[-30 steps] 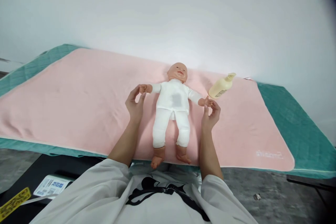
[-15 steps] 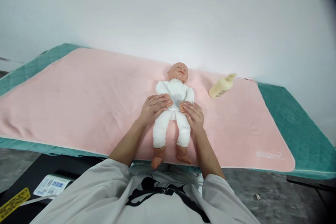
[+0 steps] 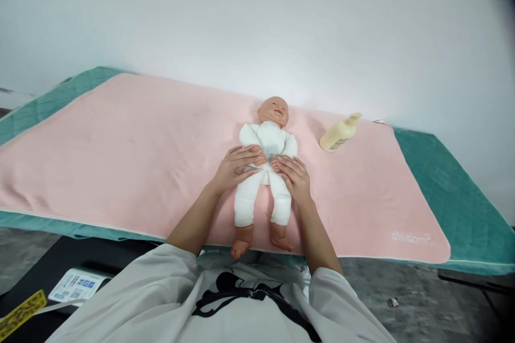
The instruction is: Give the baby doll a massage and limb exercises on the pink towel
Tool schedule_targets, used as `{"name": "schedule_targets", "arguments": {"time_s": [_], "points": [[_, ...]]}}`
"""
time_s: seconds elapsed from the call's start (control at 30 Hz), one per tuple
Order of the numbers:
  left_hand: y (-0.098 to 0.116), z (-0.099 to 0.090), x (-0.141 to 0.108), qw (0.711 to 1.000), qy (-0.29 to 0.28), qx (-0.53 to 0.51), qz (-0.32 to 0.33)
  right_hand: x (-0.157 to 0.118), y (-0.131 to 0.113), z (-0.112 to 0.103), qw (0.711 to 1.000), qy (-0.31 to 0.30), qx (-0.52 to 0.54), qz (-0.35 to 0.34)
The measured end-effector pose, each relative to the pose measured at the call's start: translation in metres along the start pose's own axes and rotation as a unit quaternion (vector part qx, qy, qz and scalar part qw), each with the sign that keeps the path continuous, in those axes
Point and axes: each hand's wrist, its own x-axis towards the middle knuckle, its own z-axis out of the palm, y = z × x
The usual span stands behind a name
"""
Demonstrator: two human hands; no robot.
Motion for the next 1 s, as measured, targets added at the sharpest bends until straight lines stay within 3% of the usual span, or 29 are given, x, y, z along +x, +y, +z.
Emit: {"name": "schedule_targets", "arguments": {"time_s": [0.2,0.37,0.5,0.6,0.73,0.87,1.0], "points": [[-0.005,-0.001,-0.004,0.991,0.109,-0.054,-0.057,-0.007,0.006,-0.003,0.991,0.076,-0.018,0.112],[0.001,-0.002,-0.003,0.970,0.191,-0.103,-0.111,-0.004,0.000,-0.011,0.952,0.212,0.040,0.217],[0.006,-0.008,0.002,0.903,0.324,-0.179,-0.217,-0.001,0.005,-0.023,0.891,0.298,0.047,0.339],[0.002,-0.017,0.006,0.855,0.396,-0.235,-0.241,-0.001,0.014,-0.032,0.860,0.331,0.031,0.387],[-0.017,-0.028,0.004,0.807,0.437,-0.279,-0.282,-0.005,0.023,-0.040,0.849,0.324,0.024,0.418],[-0.041,-0.035,-0.005,0.730,0.448,-0.346,-0.384,-0.010,0.030,-0.043,0.845,0.289,0.014,0.450],[-0.055,-0.037,-0.008,0.663,0.472,-0.393,-0.429,-0.015,0.039,-0.045,0.832,0.268,0.022,0.486]]}}
